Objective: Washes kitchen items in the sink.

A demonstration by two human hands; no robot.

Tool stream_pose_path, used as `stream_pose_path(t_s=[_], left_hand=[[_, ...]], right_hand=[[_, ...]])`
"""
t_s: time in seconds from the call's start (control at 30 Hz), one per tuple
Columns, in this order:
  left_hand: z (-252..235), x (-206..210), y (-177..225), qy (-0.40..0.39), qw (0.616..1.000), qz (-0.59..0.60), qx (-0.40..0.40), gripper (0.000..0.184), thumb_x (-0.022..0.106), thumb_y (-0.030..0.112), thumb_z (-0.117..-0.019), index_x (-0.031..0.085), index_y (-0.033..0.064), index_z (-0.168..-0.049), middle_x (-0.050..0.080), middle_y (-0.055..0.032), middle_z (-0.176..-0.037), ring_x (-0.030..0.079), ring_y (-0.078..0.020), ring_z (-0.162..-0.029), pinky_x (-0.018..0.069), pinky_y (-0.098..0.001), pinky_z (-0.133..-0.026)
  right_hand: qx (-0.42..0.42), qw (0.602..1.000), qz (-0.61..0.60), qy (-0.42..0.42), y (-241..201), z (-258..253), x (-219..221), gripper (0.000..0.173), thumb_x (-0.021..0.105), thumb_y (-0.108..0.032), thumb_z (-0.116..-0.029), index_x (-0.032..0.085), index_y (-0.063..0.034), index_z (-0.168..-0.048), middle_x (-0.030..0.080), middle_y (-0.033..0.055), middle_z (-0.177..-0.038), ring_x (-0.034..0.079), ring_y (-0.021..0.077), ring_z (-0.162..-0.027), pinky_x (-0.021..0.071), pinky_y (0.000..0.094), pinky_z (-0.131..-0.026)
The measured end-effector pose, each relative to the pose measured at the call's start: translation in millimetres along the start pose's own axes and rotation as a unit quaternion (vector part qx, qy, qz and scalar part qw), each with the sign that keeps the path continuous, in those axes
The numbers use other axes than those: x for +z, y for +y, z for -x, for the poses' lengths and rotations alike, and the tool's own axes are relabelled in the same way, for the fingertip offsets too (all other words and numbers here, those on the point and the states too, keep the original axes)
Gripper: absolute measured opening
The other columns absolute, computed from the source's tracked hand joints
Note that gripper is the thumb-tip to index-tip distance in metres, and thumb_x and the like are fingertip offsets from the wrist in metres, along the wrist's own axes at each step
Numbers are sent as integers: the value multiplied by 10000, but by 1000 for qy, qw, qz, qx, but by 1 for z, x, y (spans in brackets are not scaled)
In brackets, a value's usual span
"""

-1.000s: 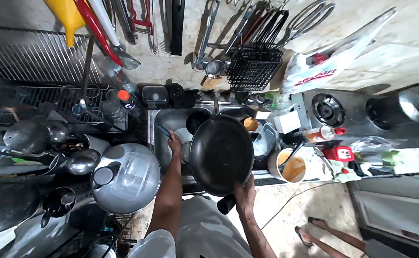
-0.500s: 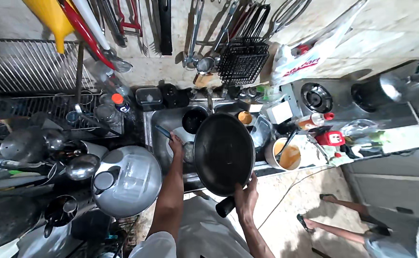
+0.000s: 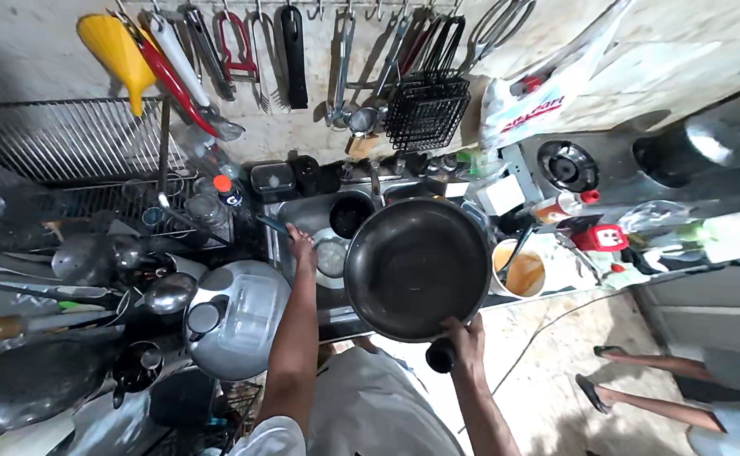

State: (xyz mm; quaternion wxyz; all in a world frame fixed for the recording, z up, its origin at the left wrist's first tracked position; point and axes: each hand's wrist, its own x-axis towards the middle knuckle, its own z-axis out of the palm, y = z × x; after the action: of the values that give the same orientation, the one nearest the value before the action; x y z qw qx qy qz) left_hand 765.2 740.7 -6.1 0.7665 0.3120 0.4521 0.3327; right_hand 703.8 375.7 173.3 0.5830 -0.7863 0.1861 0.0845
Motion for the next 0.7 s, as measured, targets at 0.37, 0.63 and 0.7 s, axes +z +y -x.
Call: stream_pose_path(t_s=[0.37, 0.63, 0.7], left_hand=[[-2, 13, 125, -5, 995, 23, 93, 448, 356, 572, -1074, 470, 205, -843, 449, 69, -620, 416, -57, -460, 399, -211, -445], [17, 16, 144, -8, 993, 82, 84, 450, 321, 579, -1077, 461, 222, -841, 404, 83, -571, 381, -44, -418, 366, -195, -411], [25, 17, 142, -11, 993, 87, 80, 462, 294, 585, -1079, 452, 227, -833, 396, 80, -561, 375, -42, -412, 363, -195, -408]], right_hand=[[11, 997, 51, -61, 24, -28, 14, 671, 659, -64, -861, 445, -79, -1497, 705, 210, -1021, 713, 301, -839, 595, 537, -729], [59, 986, 27, -153, 47, -57, 67, 676, 669, -67, -887, 419, -64, -1516, 687, 240, -1110, 702, 313, -901, 591, 519, -777], [56, 984, 27, -169, 54, -64, 84, 679, 681, -52, -865, 440, -51, -1500, 666, 240, -1204, 692, 316, -1022, 583, 524, -865]])
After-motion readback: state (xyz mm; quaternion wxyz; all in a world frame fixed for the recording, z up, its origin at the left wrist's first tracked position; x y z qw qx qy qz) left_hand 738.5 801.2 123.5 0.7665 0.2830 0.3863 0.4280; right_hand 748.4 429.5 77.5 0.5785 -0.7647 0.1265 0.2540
